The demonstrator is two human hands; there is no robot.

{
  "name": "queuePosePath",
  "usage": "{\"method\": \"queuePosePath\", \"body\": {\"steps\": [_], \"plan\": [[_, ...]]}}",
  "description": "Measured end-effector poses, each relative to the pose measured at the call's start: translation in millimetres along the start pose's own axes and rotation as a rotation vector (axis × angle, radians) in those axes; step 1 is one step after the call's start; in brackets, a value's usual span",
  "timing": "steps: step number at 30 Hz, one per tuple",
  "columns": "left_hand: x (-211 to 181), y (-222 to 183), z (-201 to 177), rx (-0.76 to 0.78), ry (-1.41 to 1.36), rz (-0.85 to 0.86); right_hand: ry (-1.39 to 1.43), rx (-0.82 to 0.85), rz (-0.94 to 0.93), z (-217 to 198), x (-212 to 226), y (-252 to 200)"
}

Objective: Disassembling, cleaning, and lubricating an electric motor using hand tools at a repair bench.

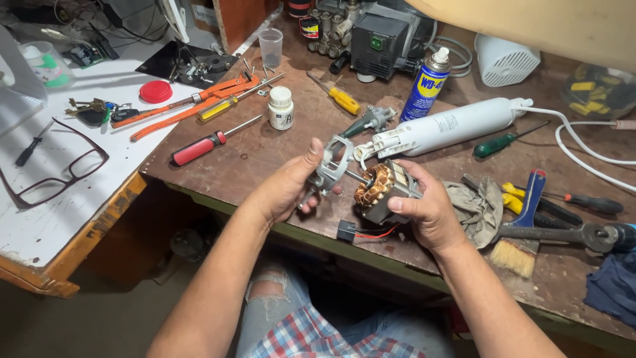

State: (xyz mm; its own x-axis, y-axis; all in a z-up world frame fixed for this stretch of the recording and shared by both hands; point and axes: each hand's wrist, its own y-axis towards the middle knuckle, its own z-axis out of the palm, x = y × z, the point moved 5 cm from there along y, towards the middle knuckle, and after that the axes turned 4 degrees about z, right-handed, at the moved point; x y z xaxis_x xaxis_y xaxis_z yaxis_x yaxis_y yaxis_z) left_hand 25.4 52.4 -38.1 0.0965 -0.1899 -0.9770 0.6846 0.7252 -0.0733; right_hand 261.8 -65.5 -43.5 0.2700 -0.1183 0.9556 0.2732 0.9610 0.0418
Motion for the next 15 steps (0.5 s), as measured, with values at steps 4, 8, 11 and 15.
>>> {"method": "queuePosePath", "body": {"steps": [4, 8, 11, 15], "plan": [[1.5, 0.1, 11.2, 0.041, 0.08, -0.015, -0.012, 0.006, 0.002, 3.5, 2.7, -2.2], [11.9, 18.0, 0.5, -0.08, 0.141, 0.1, -0.012, 0.011, 0.0, 0.9, 1.5, 0.1], [1.0, 12.2, 0.1, -0.117, 0.213, 0.293, 0.006, 0.005, -0.006, -0.7, 0.9, -0.2], [-24.5, -8.8, 22.5, 0.004, 0.089, 0.267, 0.031, 0.011, -0.007, -0.3, 0.7, -0.5]]}}
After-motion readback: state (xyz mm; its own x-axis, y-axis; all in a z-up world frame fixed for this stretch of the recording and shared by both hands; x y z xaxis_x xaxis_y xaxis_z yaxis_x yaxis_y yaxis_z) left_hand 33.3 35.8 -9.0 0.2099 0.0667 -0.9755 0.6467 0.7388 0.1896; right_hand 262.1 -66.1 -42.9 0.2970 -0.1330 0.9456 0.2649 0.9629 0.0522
